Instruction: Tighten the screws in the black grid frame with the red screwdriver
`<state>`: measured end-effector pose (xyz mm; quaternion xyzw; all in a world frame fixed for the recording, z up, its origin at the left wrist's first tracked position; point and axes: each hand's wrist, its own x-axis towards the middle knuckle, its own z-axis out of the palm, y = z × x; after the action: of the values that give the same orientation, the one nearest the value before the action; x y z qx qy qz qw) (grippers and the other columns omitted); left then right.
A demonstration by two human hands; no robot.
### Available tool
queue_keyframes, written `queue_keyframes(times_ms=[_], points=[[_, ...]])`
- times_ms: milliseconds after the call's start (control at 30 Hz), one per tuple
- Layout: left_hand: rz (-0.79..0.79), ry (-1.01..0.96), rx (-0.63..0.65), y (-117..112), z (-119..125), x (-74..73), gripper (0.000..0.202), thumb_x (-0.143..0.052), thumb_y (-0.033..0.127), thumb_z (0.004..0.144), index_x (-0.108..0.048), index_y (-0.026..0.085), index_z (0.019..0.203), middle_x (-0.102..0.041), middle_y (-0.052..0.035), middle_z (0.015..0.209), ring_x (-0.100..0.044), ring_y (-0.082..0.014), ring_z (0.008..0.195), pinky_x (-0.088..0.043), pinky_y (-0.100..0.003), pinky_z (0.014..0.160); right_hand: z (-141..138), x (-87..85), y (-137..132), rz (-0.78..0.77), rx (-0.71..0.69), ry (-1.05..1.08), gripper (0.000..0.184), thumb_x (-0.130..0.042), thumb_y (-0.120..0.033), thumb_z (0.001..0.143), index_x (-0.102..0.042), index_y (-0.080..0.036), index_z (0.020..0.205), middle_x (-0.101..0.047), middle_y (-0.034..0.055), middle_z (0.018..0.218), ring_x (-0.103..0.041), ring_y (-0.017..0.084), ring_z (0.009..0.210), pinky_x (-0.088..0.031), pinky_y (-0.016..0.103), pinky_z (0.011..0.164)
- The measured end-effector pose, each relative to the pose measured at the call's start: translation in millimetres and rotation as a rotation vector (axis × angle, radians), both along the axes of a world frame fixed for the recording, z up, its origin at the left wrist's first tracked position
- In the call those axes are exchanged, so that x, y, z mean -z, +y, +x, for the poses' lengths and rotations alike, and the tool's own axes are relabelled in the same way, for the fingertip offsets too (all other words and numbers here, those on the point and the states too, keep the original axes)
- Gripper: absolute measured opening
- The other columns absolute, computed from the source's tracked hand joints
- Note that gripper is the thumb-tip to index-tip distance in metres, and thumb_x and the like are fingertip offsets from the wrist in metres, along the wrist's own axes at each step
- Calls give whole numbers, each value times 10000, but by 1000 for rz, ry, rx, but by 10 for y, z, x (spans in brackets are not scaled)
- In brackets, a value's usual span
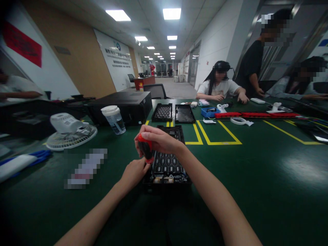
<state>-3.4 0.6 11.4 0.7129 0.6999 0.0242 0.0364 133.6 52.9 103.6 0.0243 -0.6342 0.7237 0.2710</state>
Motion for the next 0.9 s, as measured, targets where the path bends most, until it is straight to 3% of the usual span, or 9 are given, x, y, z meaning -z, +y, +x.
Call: queue_keyframes(times_ms=[600, 900], points=[[-20, 15, -5, 9, 4, 9, 387, -217, 387, 848, -520, 196, 993, -631, -82, 846, -602, -195, 780, -429, -293, 690, -30, -45, -46, 104, 74, -17, 140, -469, -261, 804, -384, -155, 767, -528, 17, 769, -565, 102, 611, -472, 260, 549], [0, 0, 18, 3, -8, 6, 373, -229, 380, 848, -517, 194, 994, -632, -71, 838, -602, -195, 781, -427, -280, 683, -39, -61, -77, 219, 209, -47, 182, -515, -280, 770, -387, -154, 738, -529, 10, 741, -548, 87, 602, -455, 208, 520]])
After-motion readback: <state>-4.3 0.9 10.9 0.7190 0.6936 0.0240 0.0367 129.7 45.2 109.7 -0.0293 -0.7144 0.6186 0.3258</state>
